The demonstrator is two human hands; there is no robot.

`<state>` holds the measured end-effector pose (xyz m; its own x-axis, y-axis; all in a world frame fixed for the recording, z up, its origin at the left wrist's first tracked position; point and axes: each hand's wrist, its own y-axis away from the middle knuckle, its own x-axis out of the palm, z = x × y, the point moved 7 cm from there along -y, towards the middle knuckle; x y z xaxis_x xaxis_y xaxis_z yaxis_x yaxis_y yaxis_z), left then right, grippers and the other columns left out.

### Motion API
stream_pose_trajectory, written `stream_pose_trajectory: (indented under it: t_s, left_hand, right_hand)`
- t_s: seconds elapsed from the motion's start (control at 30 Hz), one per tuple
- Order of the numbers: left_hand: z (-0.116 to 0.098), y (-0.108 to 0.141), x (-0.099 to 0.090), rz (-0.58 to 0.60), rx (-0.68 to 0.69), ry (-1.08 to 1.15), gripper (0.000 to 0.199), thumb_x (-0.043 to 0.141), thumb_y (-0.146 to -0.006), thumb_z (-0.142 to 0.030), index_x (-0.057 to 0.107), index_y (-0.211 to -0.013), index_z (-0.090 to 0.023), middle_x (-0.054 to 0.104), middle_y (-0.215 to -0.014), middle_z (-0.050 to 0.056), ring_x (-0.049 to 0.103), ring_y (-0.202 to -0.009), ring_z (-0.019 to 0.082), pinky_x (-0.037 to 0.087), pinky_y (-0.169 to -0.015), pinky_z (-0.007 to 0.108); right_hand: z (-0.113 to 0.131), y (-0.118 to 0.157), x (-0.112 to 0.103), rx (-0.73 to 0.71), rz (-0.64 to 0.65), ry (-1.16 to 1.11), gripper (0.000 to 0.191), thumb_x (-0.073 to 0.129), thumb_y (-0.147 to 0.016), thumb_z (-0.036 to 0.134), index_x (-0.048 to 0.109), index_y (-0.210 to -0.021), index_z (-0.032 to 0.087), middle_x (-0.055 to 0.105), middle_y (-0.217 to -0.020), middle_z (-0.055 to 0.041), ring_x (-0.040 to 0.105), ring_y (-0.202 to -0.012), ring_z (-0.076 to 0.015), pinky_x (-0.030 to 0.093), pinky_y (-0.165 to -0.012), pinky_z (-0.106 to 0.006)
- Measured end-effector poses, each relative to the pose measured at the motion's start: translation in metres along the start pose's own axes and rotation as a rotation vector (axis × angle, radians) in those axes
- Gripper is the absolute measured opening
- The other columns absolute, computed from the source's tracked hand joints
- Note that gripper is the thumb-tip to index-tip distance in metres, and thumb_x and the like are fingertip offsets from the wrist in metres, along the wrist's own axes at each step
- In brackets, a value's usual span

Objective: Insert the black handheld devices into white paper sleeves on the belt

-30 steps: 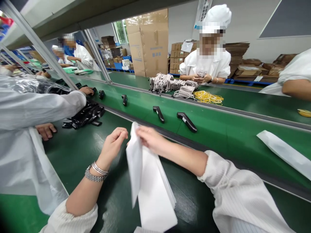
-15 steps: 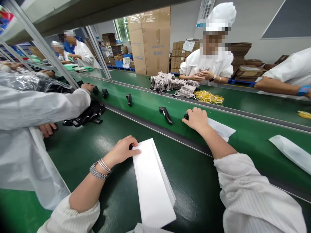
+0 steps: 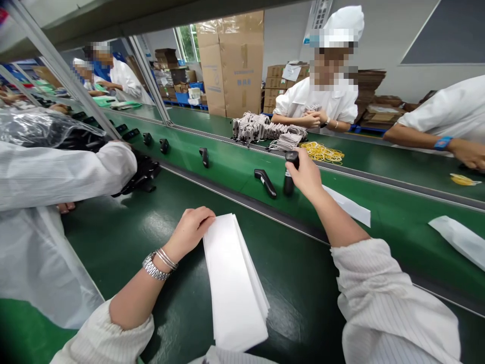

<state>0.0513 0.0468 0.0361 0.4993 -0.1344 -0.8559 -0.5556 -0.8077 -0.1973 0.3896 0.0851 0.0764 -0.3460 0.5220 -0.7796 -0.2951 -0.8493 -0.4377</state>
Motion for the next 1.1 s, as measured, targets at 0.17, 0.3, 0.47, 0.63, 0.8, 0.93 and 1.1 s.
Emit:
stream_pose_trajectory:
  t_s: [0.17, 0.3, 0.47, 0.63, 0.8, 0.93, 1.1]
  left_hand:
    - [-0.013, 0.002, -0.008, -0.016, 0.088, 0.017, 0.019, 0.040, -0.098, -0.024, 0.054, -0.085, -0.021, 0.062, -0.081, -0.002, 0.056, -0.076, 0.015, 0.035, -0.090, 0.035]
    - [-0.020, 0.004, -0.010, -0.038, 0.161, -0.013, 0.016, 0.045, -0.097, -0.024, 0.057, -0.088, -0.021, 0.061, -0.096, 0.002, 0.057, -0.094, 0.018, 0.035, -0.092, 0.036]
    - [-0.026, 0.007, -0.014, -0.081, 0.202, -0.010, 0.012, 0.049, -0.096, -0.024, 0.059, -0.089, -0.021, 0.057, -0.101, 0.003, 0.055, -0.098, 0.018, 0.036, -0.093, 0.035]
    - [-0.033, 0.009, -0.018, -0.093, 0.235, 0.023, 0.013, 0.049, -0.096, -0.022, 0.060, -0.089, -0.020, 0.055, -0.107, 0.004, 0.054, -0.103, 0.018, 0.036, -0.096, 0.036]
    - [-0.032, 0.009, -0.017, -0.088, 0.214, 0.019, 0.014, 0.049, -0.095, -0.023, 0.062, -0.090, -0.021, 0.055, -0.112, 0.006, 0.053, -0.107, 0.021, 0.038, -0.098, 0.038]
    - [-0.036, 0.010, -0.019, -0.101, 0.241, 0.041, 0.015, 0.048, -0.096, -0.022, 0.061, -0.088, -0.021, 0.054, -0.114, 0.007, 0.052, -0.111, 0.022, 0.038, -0.100, 0.039]
    - [-0.033, 0.011, -0.027, -0.246, 0.164, 0.123, 0.014, 0.047, -0.095, -0.023, 0.058, -0.088, -0.020, 0.052, -0.110, 0.008, 0.052, -0.108, 0.022, 0.044, -0.097, 0.039]
  right_hand:
    - [0.075, 0.025, 0.015, 0.092, 0.134, -0.944, 0.049, 0.057, -0.084, 0.053, 0.042, -0.125, 0.031, 0.062, -0.108, -0.0044, 0.068, -0.089, -0.0223, 0.052, -0.070, -0.035]
    - [0.118, 0.049, 0.039, 0.122, 0.291, -1.272, 0.051, 0.072, -0.073, 0.050, 0.046, -0.113, 0.032, 0.060, -0.099, 0.0012, 0.068, -0.084, -0.0196, 0.055, -0.071, -0.035]
    - [0.137, 0.071, 0.064, 0.128, 0.457, -1.264, 0.045, 0.070, -0.076, 0.043, 0.046, -0.112, 0.031, 0.059, -0.100, 0.0010, 0.068, -0.081, -0.0191, 0.056, -0.067, -0.033]
    - [0.141, 0.076, 0.063, 0.081, 0.432, -1.266, 0.043, 0.069, -0.079, 0.041, 0.047, -0.115, 0.031, 0.057, -0.113, -0.0018, 0.069, -0.085, -0.0201, 0.057, -0.068, -0.033]
    - [0.134, 0.066, 0.053, 0.133, 0.319, -1.311, 0.045, 0.070, -0.078, 0.045, 0.046, -0.115, 0.032, 0.058, -0.110, -0.0011, 0.068, -0.090, -0.0204, 0.057, -0.071, -0.033]
    - [0.143, 0.076, 0.063, 0.118, 0.450, -1.278, 0.042, 0.069, -0.080, 0.043, 0.049, -0.115, 0.032, 0.058, -0.110, -0.0004, 0.066, -0.085, -0.0178, 0.056, -0.066, -0.030]
    - [0.158, 0.108, 0.086, 0.045, 0.712, -1.216, 0.033, 0.061, -0.087, 0.051, 0.064, -0.106, 0.024, 0.063, -0.109, -0.0025, 0.061, -0.095, -0.0170, 0.052, -0.077, -0.028]
